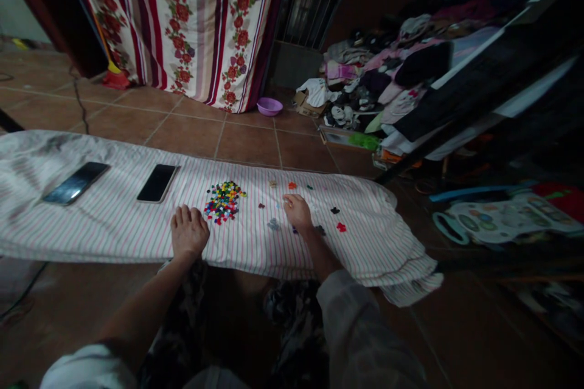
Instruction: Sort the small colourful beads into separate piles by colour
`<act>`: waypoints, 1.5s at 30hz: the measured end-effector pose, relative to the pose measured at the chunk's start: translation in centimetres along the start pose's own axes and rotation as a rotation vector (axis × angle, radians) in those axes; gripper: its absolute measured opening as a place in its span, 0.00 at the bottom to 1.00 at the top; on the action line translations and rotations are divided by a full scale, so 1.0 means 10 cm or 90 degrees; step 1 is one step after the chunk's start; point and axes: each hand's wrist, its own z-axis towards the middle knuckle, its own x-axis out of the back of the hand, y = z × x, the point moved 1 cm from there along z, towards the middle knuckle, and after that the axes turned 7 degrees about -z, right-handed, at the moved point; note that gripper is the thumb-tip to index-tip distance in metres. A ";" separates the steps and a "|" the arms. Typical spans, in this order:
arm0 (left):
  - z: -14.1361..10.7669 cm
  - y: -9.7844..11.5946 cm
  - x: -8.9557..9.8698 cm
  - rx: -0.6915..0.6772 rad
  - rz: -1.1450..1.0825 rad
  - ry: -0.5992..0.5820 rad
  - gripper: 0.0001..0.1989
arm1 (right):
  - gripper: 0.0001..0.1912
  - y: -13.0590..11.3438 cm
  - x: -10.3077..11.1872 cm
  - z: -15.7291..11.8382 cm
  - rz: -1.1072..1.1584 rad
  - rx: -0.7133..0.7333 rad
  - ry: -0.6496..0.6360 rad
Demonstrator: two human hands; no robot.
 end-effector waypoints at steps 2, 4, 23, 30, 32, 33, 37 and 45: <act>0.00 0.00 0.00 0.000 0.002 0.000 0.20 | 0.15 -0.18 -0.05 0.01 0.021 0.045 -0.009; 0.00 0.00 -0.01 0.001 -0.001 0.001 0.20 | 0.15 -0.38 -0.13 0.01 0.030 0.086 -0.034; 0.01 0.01 0.02 0.004 -0.026 -0.003 0.21 | 0.20 -1.18 -0.49 0.22 -0.182 0.089 -0.195; 0.00 -0.01 -0.03 0.003 -0.024 0.000 0.22 | 0.14 -1.29 -0.46 0.16 -0.182 0.100 -0.187; 0.00 -0.01 -0.03 0.006 -0.034 -0.003 0.21 | 0.13 -1.32 -0.43 0.14 -0.185 0.107 -0.179; 0.00 -0.01 -0.03 0.009 -0.041 -0.005 0.21 | 0.13 -1.34 -0.42 0.13 -0.187 0.109 -0.177; 0.00 0.00 0.00 0.014 -0.066 -0.006 0.21 | 0.13 -1.40 -0.36 0.08 -0.204 0.115 -0.173; 0.00 0.01 0.03 0.008 -0.065 -0.001 0.20 | 0.15 -1.48 -0.36 -0.04 -0.215 0.086 -0.167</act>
